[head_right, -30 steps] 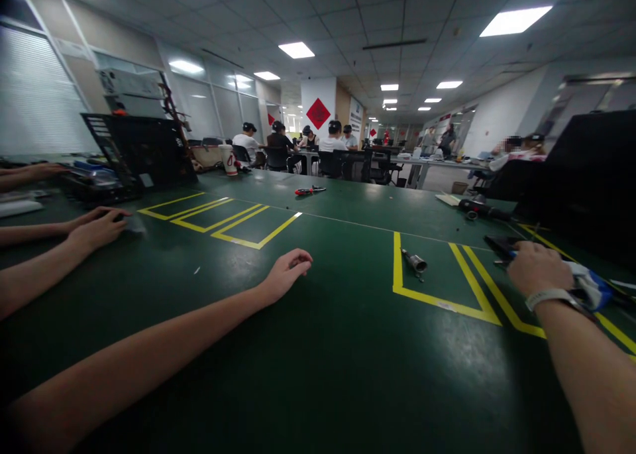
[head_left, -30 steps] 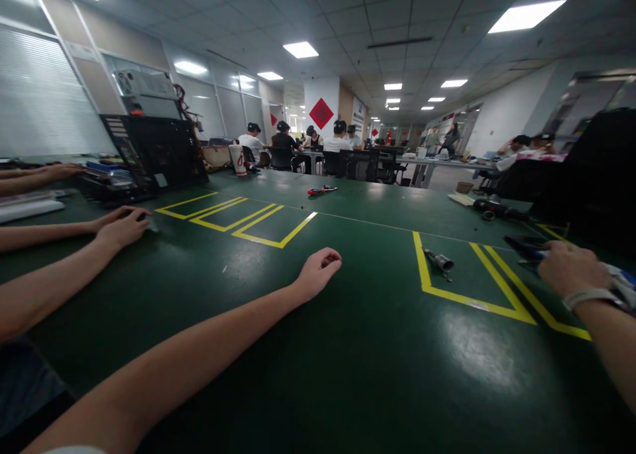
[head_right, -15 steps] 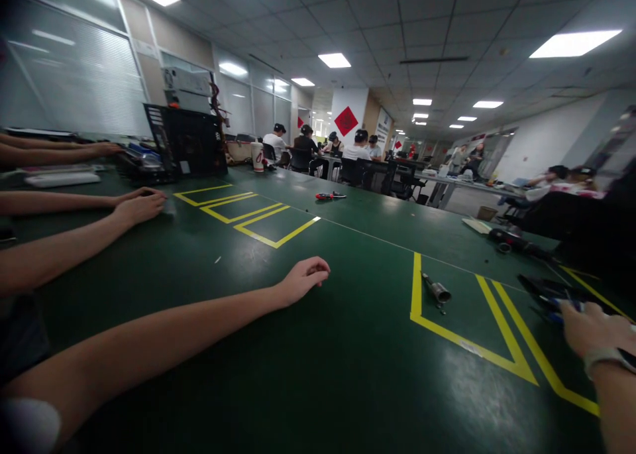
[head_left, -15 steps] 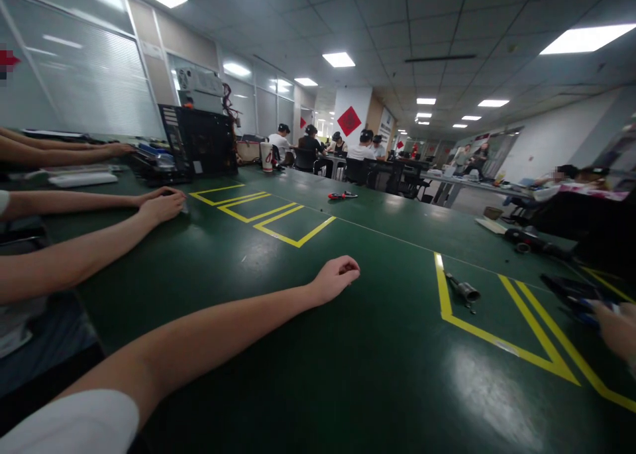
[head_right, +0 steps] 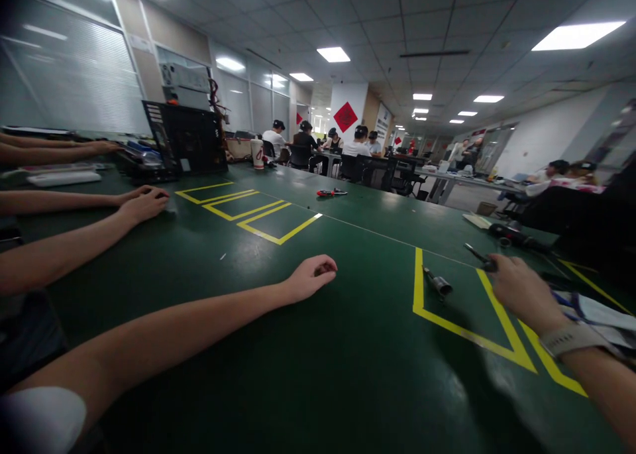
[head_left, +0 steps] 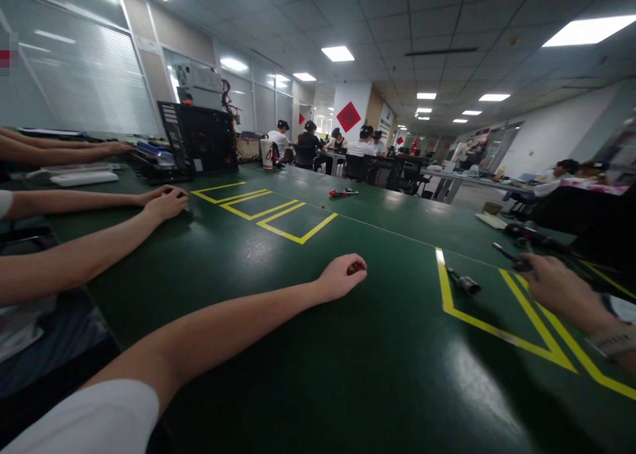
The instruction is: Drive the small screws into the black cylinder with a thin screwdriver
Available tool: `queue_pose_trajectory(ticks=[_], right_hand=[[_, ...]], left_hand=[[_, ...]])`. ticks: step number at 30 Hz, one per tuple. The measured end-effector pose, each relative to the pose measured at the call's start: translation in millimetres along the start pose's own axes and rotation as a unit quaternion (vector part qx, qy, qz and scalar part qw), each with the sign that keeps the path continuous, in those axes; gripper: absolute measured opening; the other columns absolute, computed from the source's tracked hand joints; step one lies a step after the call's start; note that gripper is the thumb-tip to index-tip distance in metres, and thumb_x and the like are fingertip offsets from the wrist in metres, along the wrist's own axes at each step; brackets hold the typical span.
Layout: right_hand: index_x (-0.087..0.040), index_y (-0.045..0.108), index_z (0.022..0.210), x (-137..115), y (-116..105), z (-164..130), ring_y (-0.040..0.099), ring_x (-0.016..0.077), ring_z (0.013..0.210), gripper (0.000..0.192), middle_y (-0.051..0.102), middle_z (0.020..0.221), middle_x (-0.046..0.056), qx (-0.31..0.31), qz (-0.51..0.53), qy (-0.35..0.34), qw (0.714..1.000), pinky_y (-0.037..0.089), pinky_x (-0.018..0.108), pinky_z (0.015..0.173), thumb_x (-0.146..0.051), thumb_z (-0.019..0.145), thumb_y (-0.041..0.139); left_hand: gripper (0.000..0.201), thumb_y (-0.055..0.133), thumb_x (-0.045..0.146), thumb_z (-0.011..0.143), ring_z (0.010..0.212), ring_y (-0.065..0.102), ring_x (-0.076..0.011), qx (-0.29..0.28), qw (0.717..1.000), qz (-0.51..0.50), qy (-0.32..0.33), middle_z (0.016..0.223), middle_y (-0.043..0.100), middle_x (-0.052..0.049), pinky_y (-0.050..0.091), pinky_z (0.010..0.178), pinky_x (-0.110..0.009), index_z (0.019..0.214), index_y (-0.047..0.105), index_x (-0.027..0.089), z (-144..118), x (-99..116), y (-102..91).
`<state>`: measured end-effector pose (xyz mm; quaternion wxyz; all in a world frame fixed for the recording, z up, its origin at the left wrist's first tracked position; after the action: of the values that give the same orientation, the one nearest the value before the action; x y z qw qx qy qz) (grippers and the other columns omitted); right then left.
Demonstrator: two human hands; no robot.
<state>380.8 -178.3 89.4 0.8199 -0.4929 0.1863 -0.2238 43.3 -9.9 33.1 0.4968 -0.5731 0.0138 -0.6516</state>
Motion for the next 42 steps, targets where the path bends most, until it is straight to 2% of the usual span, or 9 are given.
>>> queue_pose_trajectory(ticks=[5, 8, 12, 17, 21, 28, 33, 36, 42], right_hand=[[-0.020, 0.057, 0.112, -125, 25, -24, 0.063, 0.0214, 0.079, 0.038, 0.066, 0.098, 0.007, -0.093, 0.196, -0.071, 0.974, 0.048, 0.033, 0.069, -0.029, 0.077, 0.047], [-0.018, 0.062, 0.102, -192, 34, -52, 0.061, 0.0212, 0.075, 0.033, 0.065, 0.097, 0.009, -0.162, 0.451, -0.054, 0.876, 0.047, 0.036, 0.069, -0.022, 0.070, 0.054], [-0.016, 0.066, 0.092, -238, 40, -77, 0.060, 0.0209, 0.078, 0.025, 0.067, 0.086, 0.006, -0.180, 0.511, -0.062, 0.838, 0.046, 0.034, 0.071, -0.021, 0.069, 0.057], [-0.017, 0.066, 0.094, -238, 50, -90, 0.059, 0.0218, 0.083, 0.027, 0.066, 0.091, 0.006, -0.190, 0.533, -0.031, 0.824, 0.045, 0.036, 0.074, -0.032, 0.073, 0.059], [-0.018, 0.065, 0.097, -230, 52, -96, 0.059, 0.0198, 0.076, 0.032, 0.066, 0.092, 0.006, -0.216, 0.581, 0.031, 0.784, 0.046, 0.034, 0.067, -0.039, 0.073, 0.060], [-0.018, 0.066, 0.063, -209, 31, -95, 0.050, 0.0130, 0.054, 0.031, 0.056, 0.056, 0.001, -0.050, 0.713, 0.081, 0.694, 0.038, 0.026, 0.050, -0.045, 0.076, 0.056], [-0.019, 0.058, 0.048, -211, 23, -99, 0.039, 0.0096, 0.043, 0.040, 0.050, 0.047, -0.001, -0.045, 0.759, 0.096, 0.642, 0.028, 0.024, 0.042, -0.048, 0.075, 0.056], [-0.018, 0.056, 0.047, -216, 23, -102, 0.039, 0.0098, 0.044, 0.042, 0.049, 0.046, -0.001, -0.057, 0.746, 0.078, 0.659, 0.026, 0.024, 0.042, -0.049, 0.075, 0.057], [-0.019, 0.056, 0.051, -223, 25, -107, 0.039, 0.0108, 0.047, 0.041, 0.048, 0.049, -0.002, -0.065, 0.682, 0.004, 0.728, 0.028, 0.025, 0.045, -0.049, 0.078, 0.054]], left_hand=[[0.031, 0.052, 0.026, 0.079, 0.087, 0.052, -0.0164, 0.002, 0.987, 0.112, 0.117, 0.107, 0.051, -0.008, 0.047, 0.074, -0.030, 0.107, 0.048, 0.015, -13, 22, -0.5], [0.045, 0.058, 0.021, 0.073, 0.111, 0.042, -0.0231, -0.001, 0.966, 0.175, 0.191, 0.120, 0.044, -0.011, 0.038, 0.095, -0.037, 0.116, 0.043, 0.016, -19, 32, 3.0], [0.049, 0.061, 0.021, 0.071, 0.112, 0.040, -0.0243, -0.001, 0.957, 0.225, 0.184, 0.119, 0.046, -0.010, 0.037, 0.097, -0.041, 0.116, 0.043, 0.017, -16, 27, 6.3], [0.041, 0.060, 0.017, 0.073, 0.102, 0.045, -0.0223, -0.030, 0.954, 0.245, 0.171, 0.106, 0.053, -0.008, 0.041, 0.089, -0.038, 0.113, 0.048, 0.017, -14, 21, 9.5], [0.032, 0.057, 0.018, 0.076, 0.098, 0.047, -0.0213, -0.042, 0.962, 0.221, 0.157, 0.102, 0.054, -0.007, 0.040, 0.087, -0.038, 0.107, 0.050, 0.017, -13, 21, 8.9], [0.036, 0.064, 0.029, 0.071, 0.083, 0.050, -0.0162, -0.003, 0.998, 0.053, 0.024, 0.098, 0.050, -0.004, 0.044, 0.069, -0.030, 0.099, 0.044, 0.017, -5, 1, -2.4], [0.038, 0.066, 0.030, 0.069, 0.080, 0.049, -0.0142, -0.003, 0.999, 0.021, 0.030, 0.093, 0.049, -0.002, 0.043, 0.066, -0.027, 0.098, 0.046, 0.017, -2, -6, -2.3], [0.027, 0.066, 0.033, 0.069, 0.081, 0.048, -0.0146, -0.011, 0.997, 0.048, 0.053, 0.091, 0.048, -0.003, 0.043, 0.069, -0.027, 0.086, 0.053, 0.016, 0, -4, -1.2], [0.025, 0.068, 0.034, 0.067, 0.070, 0.048, -0.0121, -0.031, 0.997, 0.045, 0.048, 0.076, 0.052, 0.000, 0.040, 0.063, -0.025, 0.073, 0.054, 0.014, 2, -3, 0.7]])
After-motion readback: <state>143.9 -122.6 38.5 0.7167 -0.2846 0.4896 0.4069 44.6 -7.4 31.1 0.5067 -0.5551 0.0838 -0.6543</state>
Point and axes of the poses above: each hand's wrist, its own z-axis towards the middle knuckle, its own y-axis out of the palm, x = y × z, the point moved 5 cm from there along z, towards the middle knuckle
